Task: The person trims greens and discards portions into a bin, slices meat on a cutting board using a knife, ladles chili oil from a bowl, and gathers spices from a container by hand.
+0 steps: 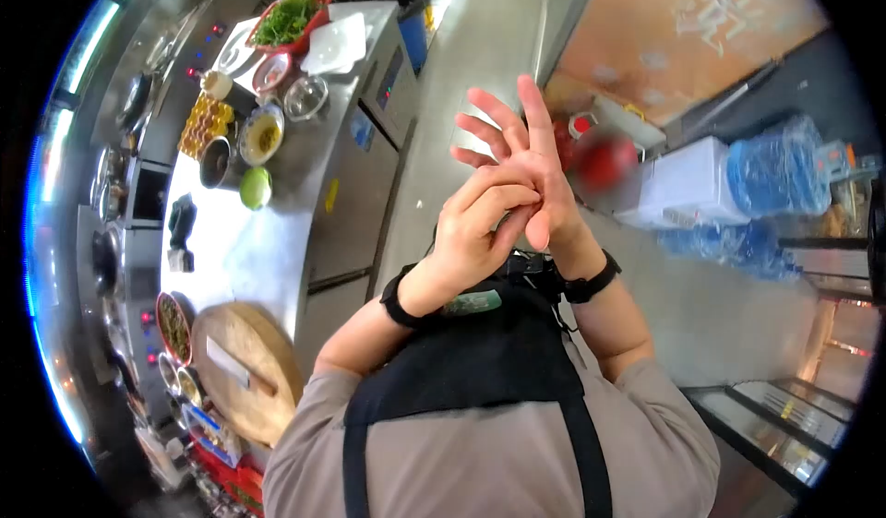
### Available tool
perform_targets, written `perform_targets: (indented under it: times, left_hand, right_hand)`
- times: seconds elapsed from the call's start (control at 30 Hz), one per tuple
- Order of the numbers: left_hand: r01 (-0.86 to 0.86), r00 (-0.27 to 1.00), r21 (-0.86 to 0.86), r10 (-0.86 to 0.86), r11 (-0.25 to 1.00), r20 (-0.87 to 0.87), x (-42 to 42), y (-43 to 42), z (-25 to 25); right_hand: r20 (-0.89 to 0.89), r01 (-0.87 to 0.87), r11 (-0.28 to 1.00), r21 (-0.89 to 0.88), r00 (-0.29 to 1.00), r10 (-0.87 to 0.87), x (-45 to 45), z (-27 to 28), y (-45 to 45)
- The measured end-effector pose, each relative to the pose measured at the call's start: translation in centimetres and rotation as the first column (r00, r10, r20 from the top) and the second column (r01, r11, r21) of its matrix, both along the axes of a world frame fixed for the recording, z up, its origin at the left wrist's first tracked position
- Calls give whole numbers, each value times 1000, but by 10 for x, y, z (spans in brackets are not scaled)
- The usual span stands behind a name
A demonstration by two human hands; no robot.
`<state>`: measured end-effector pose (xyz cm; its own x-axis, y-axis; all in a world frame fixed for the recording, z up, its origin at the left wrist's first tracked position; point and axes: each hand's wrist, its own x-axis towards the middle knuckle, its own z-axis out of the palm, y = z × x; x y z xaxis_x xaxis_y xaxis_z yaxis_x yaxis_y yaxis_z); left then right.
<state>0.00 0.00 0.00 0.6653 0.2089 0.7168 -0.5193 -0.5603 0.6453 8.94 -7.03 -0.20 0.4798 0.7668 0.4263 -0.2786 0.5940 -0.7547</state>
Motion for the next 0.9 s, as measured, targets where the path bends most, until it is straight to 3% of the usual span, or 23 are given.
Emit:
perform_targets:
  times: [0.07,0.1,0.2,0.27,0.57,0.73,0.77,0.9]
  left_hand:
    - [-87,996,-65,87,994,-3,5,-12,-1]
    - [-102,990,-117,90,988,-106,25,72,18]
    - [-134,991,-14,134,991,1,83,138,25]
    - [-139,989,71,141,988,-34,112,170,24]
    - [-115,991,226,126,967,-36,268,260,-7]
    - [-213,974,292,226,932,-11,373,295,-16]
    - [-175,969,293,217,940,-116,389,303,-14]
    - [-253,966,184,259,950,-6,468,324,3]
  right_hand:
    - [87,33,999,-13,996,-32,5,-1,-7]
    - [-10,23,997,-77,1000,-24,25,12,78]
    - [57,36,999,-33,998,-34,81,22,144]
    - [49,38,998,-54,998,-36,112,22,172]
    - [-90,2,994,-108,996,-11,265,-15,259]
    - [-105,-24,995,-98,994,14,366,-11,298]
    - [-118,-31,994,-102,993,18,386,-8,305]
    - [-140,-62,990,-124,989,45,462,-2,334]
